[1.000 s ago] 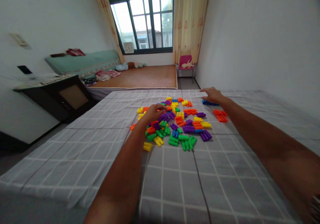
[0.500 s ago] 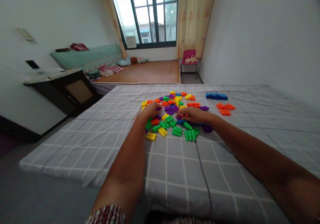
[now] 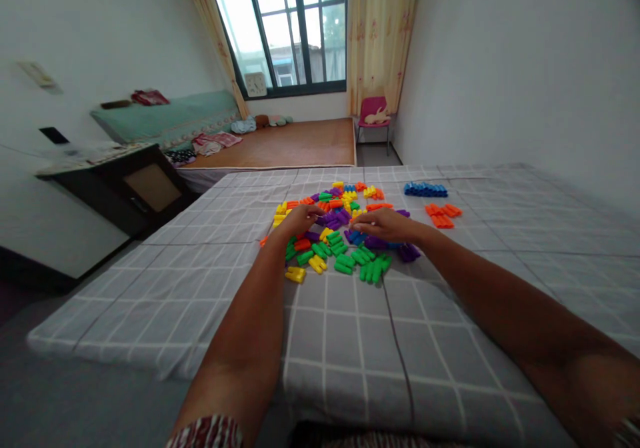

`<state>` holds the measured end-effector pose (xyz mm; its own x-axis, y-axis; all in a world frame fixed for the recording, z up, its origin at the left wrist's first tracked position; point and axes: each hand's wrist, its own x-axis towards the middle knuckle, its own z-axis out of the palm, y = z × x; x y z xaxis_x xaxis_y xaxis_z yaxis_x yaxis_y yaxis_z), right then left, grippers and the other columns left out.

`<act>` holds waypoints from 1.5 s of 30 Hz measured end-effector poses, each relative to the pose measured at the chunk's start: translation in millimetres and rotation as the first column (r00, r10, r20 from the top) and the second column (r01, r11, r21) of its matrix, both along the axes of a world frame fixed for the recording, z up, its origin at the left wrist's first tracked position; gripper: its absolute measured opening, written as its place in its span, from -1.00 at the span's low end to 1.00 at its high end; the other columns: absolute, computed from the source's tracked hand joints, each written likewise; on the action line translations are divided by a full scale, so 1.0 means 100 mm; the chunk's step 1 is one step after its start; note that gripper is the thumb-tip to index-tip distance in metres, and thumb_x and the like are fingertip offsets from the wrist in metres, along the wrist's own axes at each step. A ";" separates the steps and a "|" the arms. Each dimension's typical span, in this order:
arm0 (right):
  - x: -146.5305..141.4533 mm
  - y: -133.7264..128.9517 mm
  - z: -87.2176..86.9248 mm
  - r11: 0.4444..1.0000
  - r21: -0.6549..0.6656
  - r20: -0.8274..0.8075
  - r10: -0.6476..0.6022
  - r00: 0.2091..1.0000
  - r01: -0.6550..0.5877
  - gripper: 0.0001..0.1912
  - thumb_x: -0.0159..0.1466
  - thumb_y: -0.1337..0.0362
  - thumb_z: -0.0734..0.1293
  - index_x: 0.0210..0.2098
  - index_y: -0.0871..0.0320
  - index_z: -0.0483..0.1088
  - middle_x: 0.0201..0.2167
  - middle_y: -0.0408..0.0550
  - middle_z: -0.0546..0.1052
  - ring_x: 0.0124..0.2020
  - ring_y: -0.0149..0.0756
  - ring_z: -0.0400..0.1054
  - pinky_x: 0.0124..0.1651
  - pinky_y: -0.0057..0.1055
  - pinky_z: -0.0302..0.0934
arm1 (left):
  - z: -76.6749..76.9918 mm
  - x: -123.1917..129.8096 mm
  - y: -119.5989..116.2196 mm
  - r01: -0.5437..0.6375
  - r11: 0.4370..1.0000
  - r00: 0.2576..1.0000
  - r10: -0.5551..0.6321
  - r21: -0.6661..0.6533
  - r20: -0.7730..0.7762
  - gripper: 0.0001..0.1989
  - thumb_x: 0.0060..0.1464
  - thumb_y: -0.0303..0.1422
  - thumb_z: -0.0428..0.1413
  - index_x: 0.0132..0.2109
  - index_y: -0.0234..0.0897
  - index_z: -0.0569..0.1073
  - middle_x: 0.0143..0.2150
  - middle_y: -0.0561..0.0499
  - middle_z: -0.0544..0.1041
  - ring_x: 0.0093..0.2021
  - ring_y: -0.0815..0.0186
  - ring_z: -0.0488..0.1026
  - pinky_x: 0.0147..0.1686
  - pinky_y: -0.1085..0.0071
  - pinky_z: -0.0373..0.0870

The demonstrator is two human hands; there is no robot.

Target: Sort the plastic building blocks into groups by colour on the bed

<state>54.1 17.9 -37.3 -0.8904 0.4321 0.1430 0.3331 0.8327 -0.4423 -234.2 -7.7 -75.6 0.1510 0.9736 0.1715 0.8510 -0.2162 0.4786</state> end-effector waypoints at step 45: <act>0.07 0.41 -0.43 0.967 -0.214 -0.333 -0.207 0.920 0.141 -0.59 -0.01 0.44 0.38 -0.13 0.14 0.42 -0.18 -0.09 0.53 -0.16 -0.27 0.41 -0.06 -0.33 0.28 | 0.04 1.17 -0.17 -0.034 0.990 0.980 0.060 0.136 -0.192 -0.61 0.15 -0.39 0.00 0.13 -0.17 0.34 0.03 -0.06 0.47 -0.10 0.24 0.48 -0.18 0.38 0.39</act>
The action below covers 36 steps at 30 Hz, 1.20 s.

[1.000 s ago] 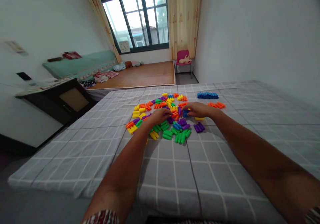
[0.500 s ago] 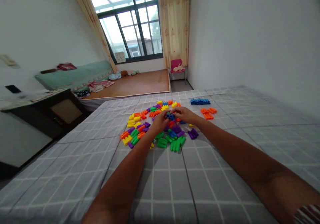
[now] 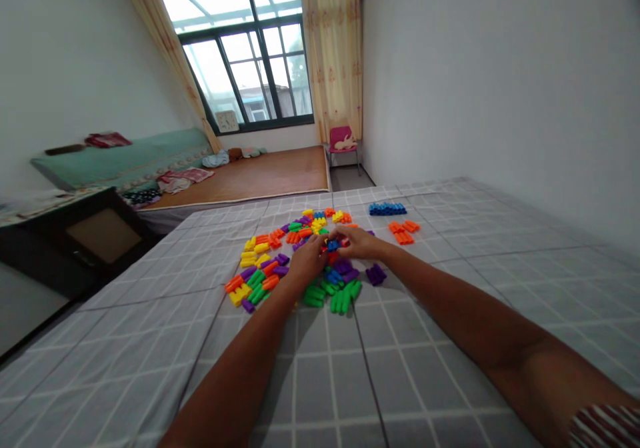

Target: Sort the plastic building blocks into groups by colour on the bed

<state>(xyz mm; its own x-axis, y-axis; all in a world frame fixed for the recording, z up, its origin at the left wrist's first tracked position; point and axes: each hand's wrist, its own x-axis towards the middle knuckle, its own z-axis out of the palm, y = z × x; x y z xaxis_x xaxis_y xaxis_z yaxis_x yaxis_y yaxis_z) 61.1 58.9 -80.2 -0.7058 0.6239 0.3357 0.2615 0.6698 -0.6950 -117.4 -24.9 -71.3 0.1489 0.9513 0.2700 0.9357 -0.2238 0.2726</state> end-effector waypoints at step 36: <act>1.28 1.68 0.31 0.873 0.225 0.562 -0.480 0.674 0.434 -0.47 0.04 0.38 0.33 0.03 0.11 0.48 -0.15 -0.05 0.59 -0.20 -0.25 0.46 -0.23 -0.48 0.30 | -0.15 -0.26 0.10 0.171 0.984 0.981 -0.166 -0.043 0.102 -0.69 0.16 -0.40 -0.01 0.02 -0.20 0.49 0.08 -0.07 0.45 0.00 0.26 0.45 0.00 0.35 0.39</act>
<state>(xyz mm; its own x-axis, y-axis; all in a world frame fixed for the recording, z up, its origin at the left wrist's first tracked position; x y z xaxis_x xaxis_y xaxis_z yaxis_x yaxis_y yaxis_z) 189.5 226.5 -49.7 -0.4059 0.9139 0.0109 0.8824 0.3949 -0.2558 -143.3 -14.6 -86.3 0.2831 0.9279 0.2426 0.8541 -0.3590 0.3763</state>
